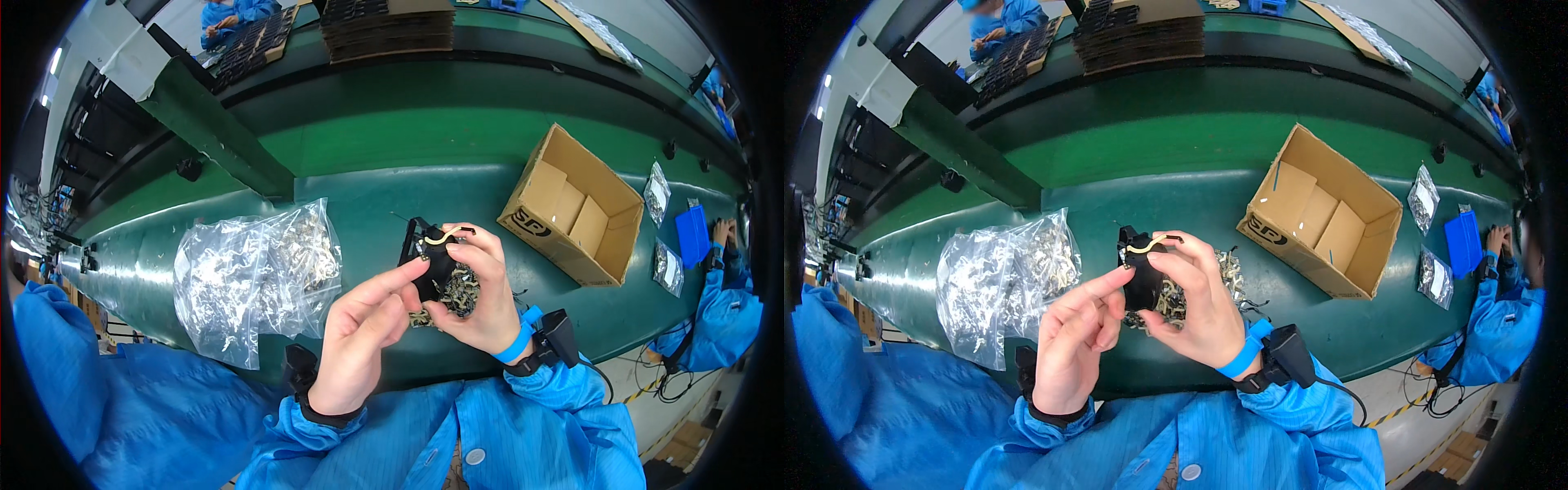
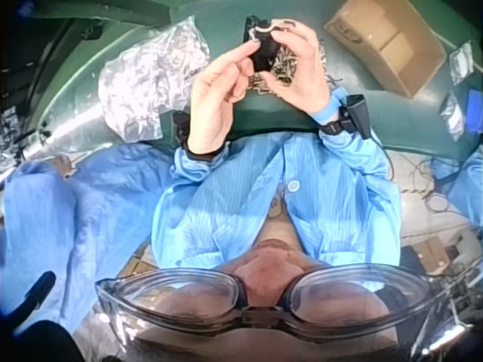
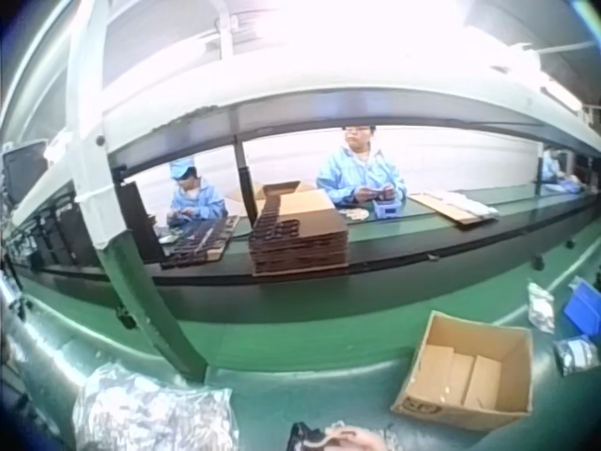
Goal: Assembling small electronic and plastic components, including wiring and housing pieces, at an industrial workstation.
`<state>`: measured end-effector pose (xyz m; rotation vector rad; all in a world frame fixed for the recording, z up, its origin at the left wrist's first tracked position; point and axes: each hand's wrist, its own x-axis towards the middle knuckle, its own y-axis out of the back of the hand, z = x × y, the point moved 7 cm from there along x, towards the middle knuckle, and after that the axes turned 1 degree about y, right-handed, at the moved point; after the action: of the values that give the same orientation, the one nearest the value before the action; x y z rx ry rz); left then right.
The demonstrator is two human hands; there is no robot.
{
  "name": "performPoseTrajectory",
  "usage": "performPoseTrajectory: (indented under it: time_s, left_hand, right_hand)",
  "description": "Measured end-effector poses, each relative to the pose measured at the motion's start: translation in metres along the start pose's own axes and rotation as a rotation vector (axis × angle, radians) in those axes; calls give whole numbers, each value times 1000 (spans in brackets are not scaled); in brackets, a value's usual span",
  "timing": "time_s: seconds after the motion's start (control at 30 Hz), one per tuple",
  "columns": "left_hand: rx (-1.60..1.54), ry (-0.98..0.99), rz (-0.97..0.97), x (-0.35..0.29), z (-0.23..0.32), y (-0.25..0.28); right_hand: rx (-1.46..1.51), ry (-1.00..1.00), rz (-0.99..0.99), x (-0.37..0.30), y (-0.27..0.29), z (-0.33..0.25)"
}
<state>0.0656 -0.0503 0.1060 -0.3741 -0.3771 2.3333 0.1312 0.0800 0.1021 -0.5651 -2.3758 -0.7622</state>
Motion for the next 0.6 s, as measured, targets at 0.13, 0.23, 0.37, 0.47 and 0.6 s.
performPoseTrajectory:
  time_s: [0.13,0.23,0.37,0.47,0.6]
  left_hand:
    - [81,4,24,2,4,9]
    - [150,-54,151,4,4,11]
    - [338,-213,232,12,0,18]
    - [686,-527,338,13,16,14]
    - [327,-419,263,21,-1,20]
  right_hand:
    - [82,4,-50,2,0,-2]
    - [94,-3,-80,0,-4,-4]
    - [162,-48,-25,-8,-12,1]
    - [221,-75,-2,-9,-15,2]
    - [251,-96,-11,-8,-17,-2]
